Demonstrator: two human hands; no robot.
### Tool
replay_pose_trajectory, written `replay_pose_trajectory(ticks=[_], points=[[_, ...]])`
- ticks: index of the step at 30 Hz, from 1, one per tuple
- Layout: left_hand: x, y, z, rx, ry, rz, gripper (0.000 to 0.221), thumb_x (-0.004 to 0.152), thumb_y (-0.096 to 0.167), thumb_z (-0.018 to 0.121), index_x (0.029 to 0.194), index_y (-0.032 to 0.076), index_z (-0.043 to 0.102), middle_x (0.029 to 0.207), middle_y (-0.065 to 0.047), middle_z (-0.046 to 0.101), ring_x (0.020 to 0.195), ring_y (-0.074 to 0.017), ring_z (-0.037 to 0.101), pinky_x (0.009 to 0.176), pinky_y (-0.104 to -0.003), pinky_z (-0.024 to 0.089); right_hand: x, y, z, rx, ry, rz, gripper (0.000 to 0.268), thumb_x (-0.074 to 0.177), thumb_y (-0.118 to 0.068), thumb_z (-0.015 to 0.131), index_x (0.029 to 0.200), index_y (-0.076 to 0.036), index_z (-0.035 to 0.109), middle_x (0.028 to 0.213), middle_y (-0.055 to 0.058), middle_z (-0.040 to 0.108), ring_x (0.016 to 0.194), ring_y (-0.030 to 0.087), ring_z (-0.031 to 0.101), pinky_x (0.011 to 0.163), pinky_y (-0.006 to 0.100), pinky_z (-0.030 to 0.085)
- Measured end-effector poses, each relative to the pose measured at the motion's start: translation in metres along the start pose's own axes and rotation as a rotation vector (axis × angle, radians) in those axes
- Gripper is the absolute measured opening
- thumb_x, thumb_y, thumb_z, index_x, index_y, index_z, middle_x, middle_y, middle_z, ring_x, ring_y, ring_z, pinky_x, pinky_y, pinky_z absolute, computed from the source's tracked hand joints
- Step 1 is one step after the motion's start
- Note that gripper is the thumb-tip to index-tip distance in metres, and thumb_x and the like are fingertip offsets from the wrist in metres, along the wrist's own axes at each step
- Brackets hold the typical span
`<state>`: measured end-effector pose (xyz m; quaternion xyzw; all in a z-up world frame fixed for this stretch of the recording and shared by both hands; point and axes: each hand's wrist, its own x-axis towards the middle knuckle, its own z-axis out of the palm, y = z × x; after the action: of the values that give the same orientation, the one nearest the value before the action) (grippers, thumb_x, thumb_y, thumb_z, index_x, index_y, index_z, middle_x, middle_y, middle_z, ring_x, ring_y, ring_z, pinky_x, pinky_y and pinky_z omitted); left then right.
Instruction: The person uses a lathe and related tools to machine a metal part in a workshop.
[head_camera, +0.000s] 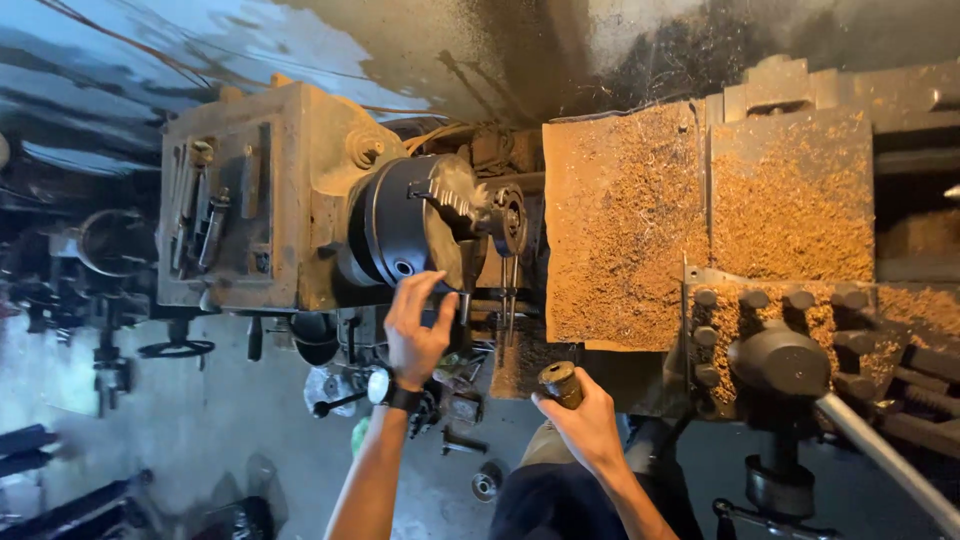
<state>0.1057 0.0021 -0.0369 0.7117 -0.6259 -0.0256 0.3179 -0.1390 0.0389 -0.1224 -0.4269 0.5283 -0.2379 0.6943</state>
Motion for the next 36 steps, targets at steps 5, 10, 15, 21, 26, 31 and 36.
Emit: replay_pose_trajectory(ticks=[5, 10, 15, 21, 26, 31, 36], points=[[-0.033, -0.004, 0.043, -0.403, 0.022, -0.323, 0.018, 0.096, 0.010, 0.072, 0.113, 0.004, 0.072, 0.101, -0.009, 0.076, 0.092, -0.0204, 0.074, 0.085, -0.030, 0.058, 0.023, -0.011, -0.007, 0.014, 0.014, -0.061, 0.039, 0.075, -0.004, 0.077, 0.112, -0.004, 0.066, 0.097, 0.003, 0.071, 0.086, 0.011, 0.064, 0.077, 0.028, 0.055], [-0.057, -0.028, 0.134, -1.047, 0.049, -0.656, 0.034, 0.094, 0.020, 0.073, 0.121, 0.001, 0.066, 0.115, -0.004, 0.071, 0.105, -0.0111, 0.065, 0.090, -0.028, 0.056, 0.065, -0.131, 0.001, -0.195, 0.032, -0.416, 0.044, 0.079, 0.000, 0.073, 0.122, -0.003, 0.063, 0.113, 0.004, 0.071, 0.104, 0.013, 0.066, 0.094, 0.028, 0.053], [-0.099, -0.095, 0.276, -1.115, -0.094, -1.113, 0.050, 0.108, 0.020, 0.082, 0.113, -0.022, 0.054, 0.106, -0.048, 0.021, 0.089, -0.0459, 0.017, 0.081, -0.057, 0.018, 0.142, -0.214, 0.031, -0.833, 0.164, -0.817, 0.051, 0.083, -0.002, 0.076, 0.132, -0.007, 0.062, 0.119, 0.014, 0.069, 0.107, 0.028, 0.069, 0.091, 0.036, 0.055], [-0.019, -0.072, 0.224, -1.531, 0.088, -0.831, 0.075, 0.086, 0.032, 0.082, 0.148, 0.005, 0.051, 0.146, -0.004, 0.057, 0.133, -0.0173, 0.052, 0.115, -0.035, 0.040, 0.192, -0.231, 0.061, -1.429, -0.029, -0.876, 0.066, 0.070, -0.012, 0.077, 0.133, -0.007, 0.061, 0.104, 0.013, 0.065, 0.102, 0.034, 0.060, 0.087, 0.046, 0.047], [-0.019, -0.070, 0.233, -1.676, 0.074, -0.831, 0.073, 0.086, 0.025, 0.087, 0.147, 0.000, 0.055, 0.144, -0.011, 0.058, 0.131, -0.0235, 0.053, 0.114, -0.041, 0.043, 0.201, -0.228, 0.068, -1.706, -0.108, -0.776, 0.070, 0.074, -0.010, 0.074, 0.142, -0.014, 0.060, 0.100, 0.011, 0.062, 0.101, 0.028, 0.060, 0.090, 0.042, 0.047], [-0.008, -0.065, 0.212, -1.632, 0.048, -0.872, 0.086, 0.080, 0.032, 0.088, 0.151, 0.007, 0.046, 0.150, -0.007, 0.053, 0.139, -0.0197, 0.048, 0.118, -0.038, 0.038, 0.205, -0.227, 0.067, -1.323, 0.013, -0.778, 0.072, 0.075, -0.015, 0.074, 0.144, -0.011, 0.055, 0.112, 0.014, 0.063, 0.106, 0.029, 0.062, 0.092, 0.044, 0.050], [-0.007, -0.069, 0.209, -1.528, -0.068, -0.934, 0.087, 0.079, 0.037, 0.088, 0.150, 0.005, 0.049, 0.148, -0.010, 0.055, 0.138, -0.0232, 0.051, 0.119, -0.041, 0.039, 0.230, -0.207, 0.049, -1.690, -0.019, -1.101, 0.084, 0.061, -0.027, 0.083, 0.141, -0.020, 0.059, 0.118, 0.023, 0.067, 0.103, 0.036, 0.064, 0.083, 0.051, 0.052]])
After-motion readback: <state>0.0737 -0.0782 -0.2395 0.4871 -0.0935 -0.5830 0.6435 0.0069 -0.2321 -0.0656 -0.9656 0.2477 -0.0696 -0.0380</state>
